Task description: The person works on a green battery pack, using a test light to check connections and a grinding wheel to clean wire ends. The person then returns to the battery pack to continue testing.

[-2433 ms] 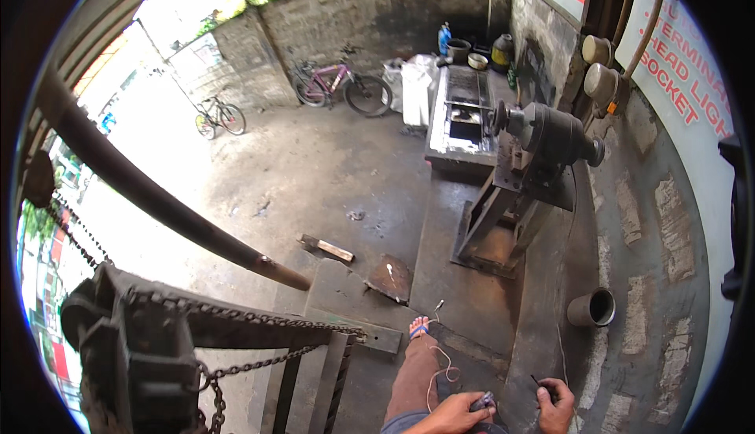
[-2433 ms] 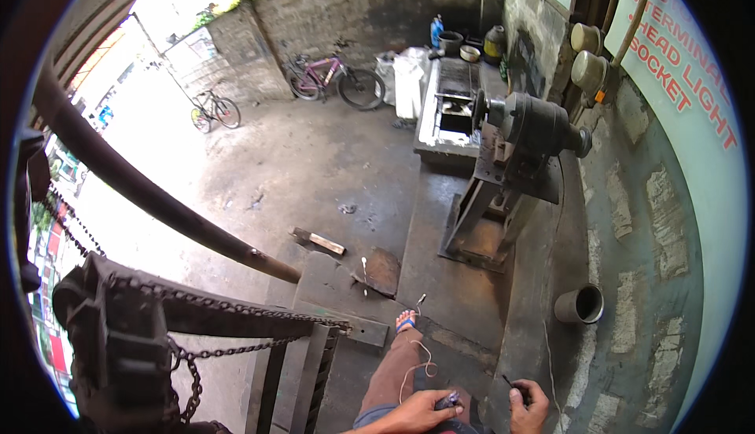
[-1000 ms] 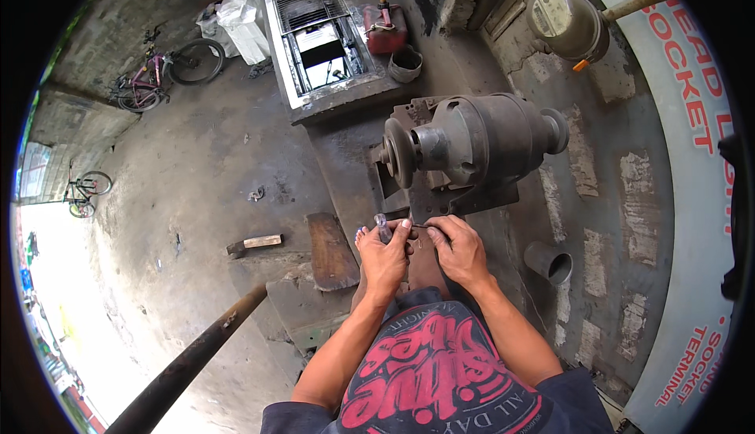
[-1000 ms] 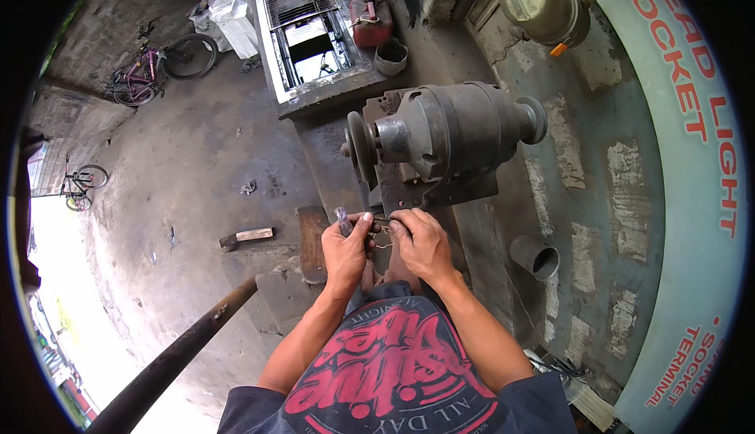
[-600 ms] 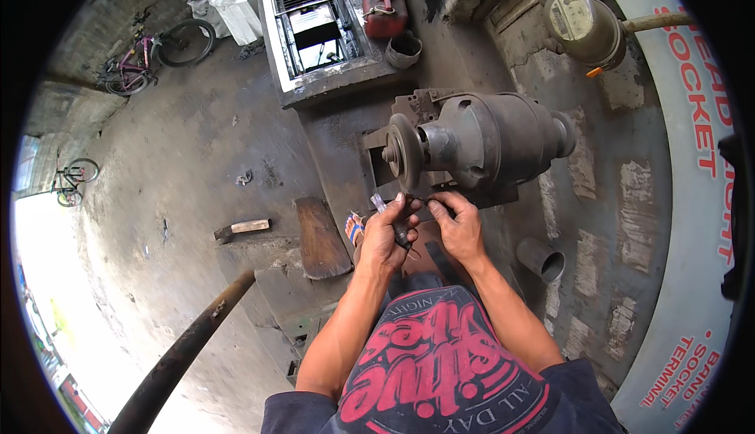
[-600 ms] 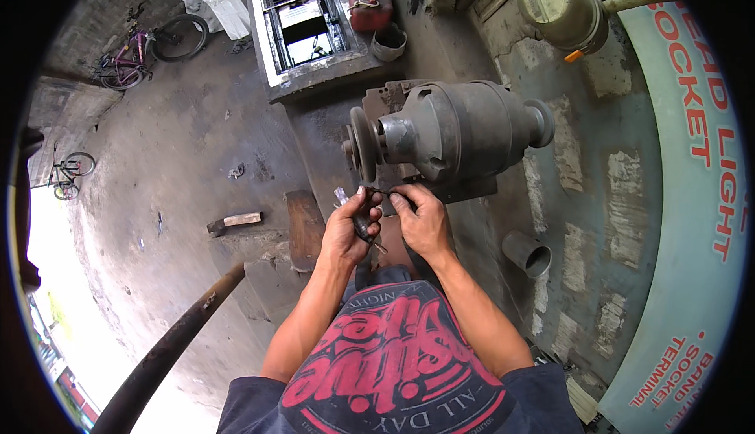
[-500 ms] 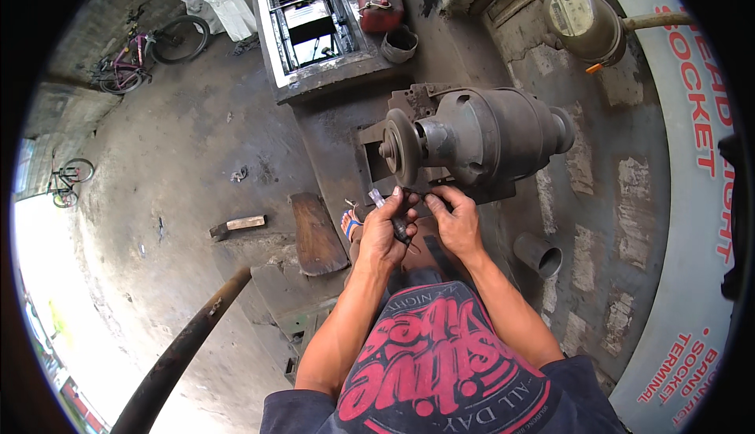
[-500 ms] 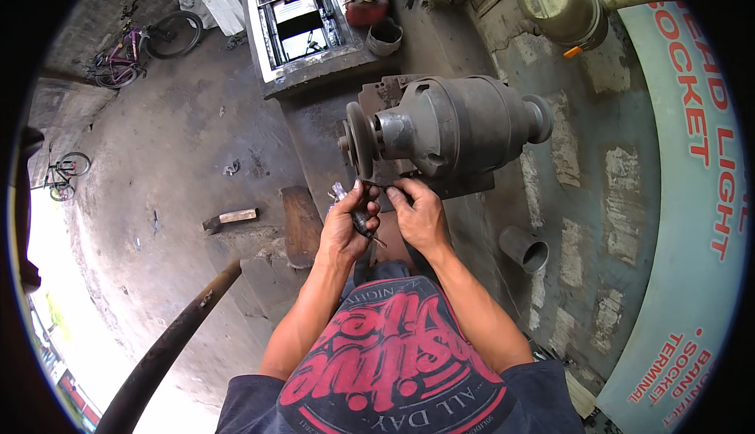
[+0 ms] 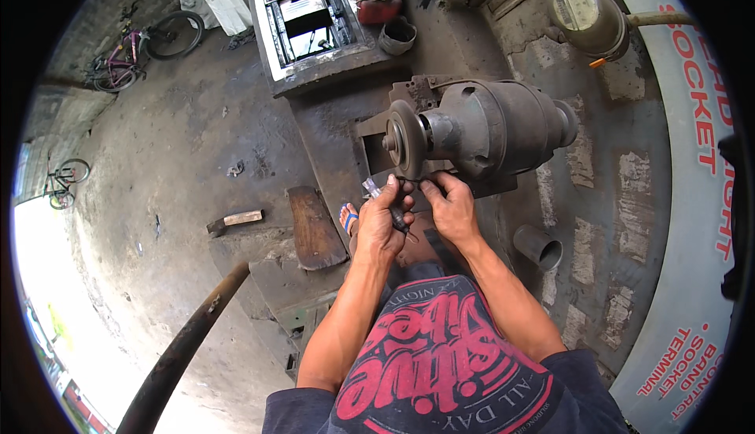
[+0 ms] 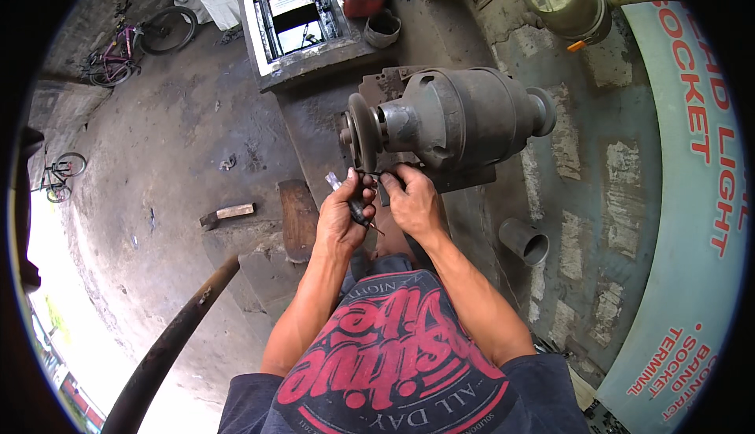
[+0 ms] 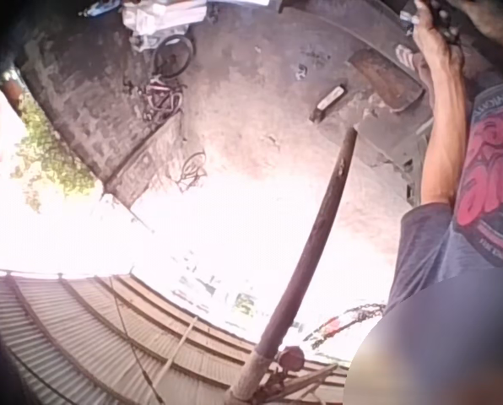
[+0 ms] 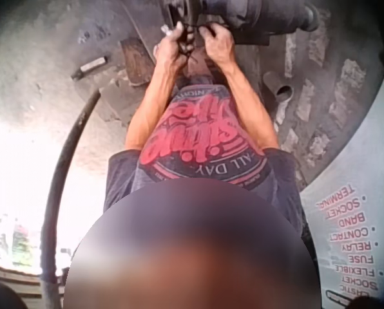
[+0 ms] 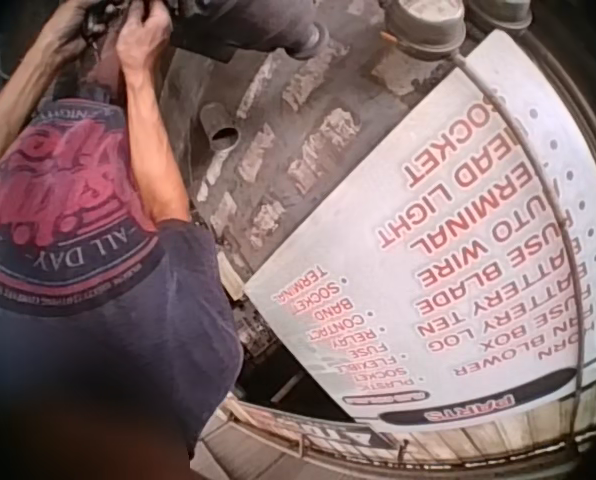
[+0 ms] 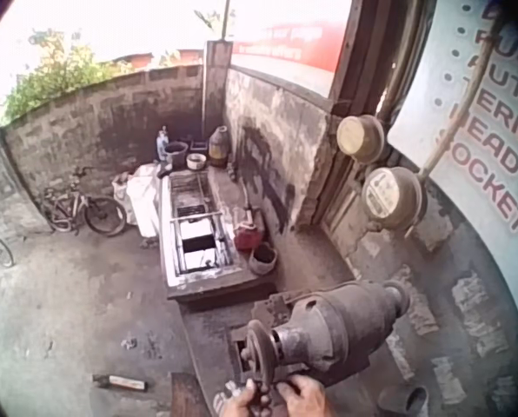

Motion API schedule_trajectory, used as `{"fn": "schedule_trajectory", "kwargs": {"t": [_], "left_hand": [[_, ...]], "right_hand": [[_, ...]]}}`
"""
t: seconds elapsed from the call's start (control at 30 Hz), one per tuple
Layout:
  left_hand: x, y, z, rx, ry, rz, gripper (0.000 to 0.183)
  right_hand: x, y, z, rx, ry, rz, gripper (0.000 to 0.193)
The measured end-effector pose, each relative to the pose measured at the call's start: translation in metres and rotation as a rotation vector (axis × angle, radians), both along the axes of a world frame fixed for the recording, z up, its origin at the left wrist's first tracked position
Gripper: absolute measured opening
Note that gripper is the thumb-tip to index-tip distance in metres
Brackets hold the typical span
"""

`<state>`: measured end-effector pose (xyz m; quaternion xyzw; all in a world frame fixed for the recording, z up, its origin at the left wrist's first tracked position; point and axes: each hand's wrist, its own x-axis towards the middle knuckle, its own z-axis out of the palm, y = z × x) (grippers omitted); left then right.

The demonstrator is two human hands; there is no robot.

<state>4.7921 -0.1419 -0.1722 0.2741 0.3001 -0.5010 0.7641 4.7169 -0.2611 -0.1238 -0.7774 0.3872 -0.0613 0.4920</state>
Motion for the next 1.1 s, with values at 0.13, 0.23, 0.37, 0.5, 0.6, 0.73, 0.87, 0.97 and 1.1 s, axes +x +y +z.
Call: {"fn": "schedule_trajectory", "kwargs": {"t": [0.13, 0.23, 0.37, 0.5, 0.6, 0.73, 0.87, 0.97, 1.1], "left_hand": [[0.002, 0.003, 0.002, 0.018, -0.017, -0.016, 0.021], [0.001, 0.001, 0.002, -0.016, -0.016, -0.022, 0.021], [-0.003, -0.003, -0.001, -0.039, 0.017, -0.036, 0.020], [-0.005, -0.005, -0.001, -0.026, 0.016, -0.047, 0.020], [0.002, -0.003, 0.000, -0.021, 0.018, -0.042, 0.019], [0.009, 0.004, 0.000, 0.004, 0.010, -0.036, 0.018], [0.012, 0.006, -0.003, -0.024, 0.021, -0.019, 0.020], [0.008, 0.002, -0.005, -0.033, 0.026, -0.062, 0.019], [0.001, -0.003, -0.004, -0.058, 0.017, -0.102, 0.018]], "right_hand": [[0.004, -0.004, 0.000, -0.083, 0.067, 0.050, 0.021], [0.000, -0.007, -0.004, -0.072, 0.092, 0.053, 0.021], [-0.010, -0.003, -0.009, -0.020, 0.037, -0.031, 0.021], [-0.012, -0.002, -0.009, -0.039, 0.017, -0.052, 0.021], [-0.006, -0.002, -0.009, 0.013, 0.041, -0.029, 0.021], [0.007, 0.001, -0.012, -0.012, -0.008, -0.004, 0.021], [0.006, -0.002, -0.010, 0.052, 0.060, -0.002, 0.021], [-0.003, -0.008, -0.007, 0.070, 0.134, 0.018, 0.021], [-0.014, -0.007, -0.008, -0.008, -0.013, -0.025, 0.023]]}}
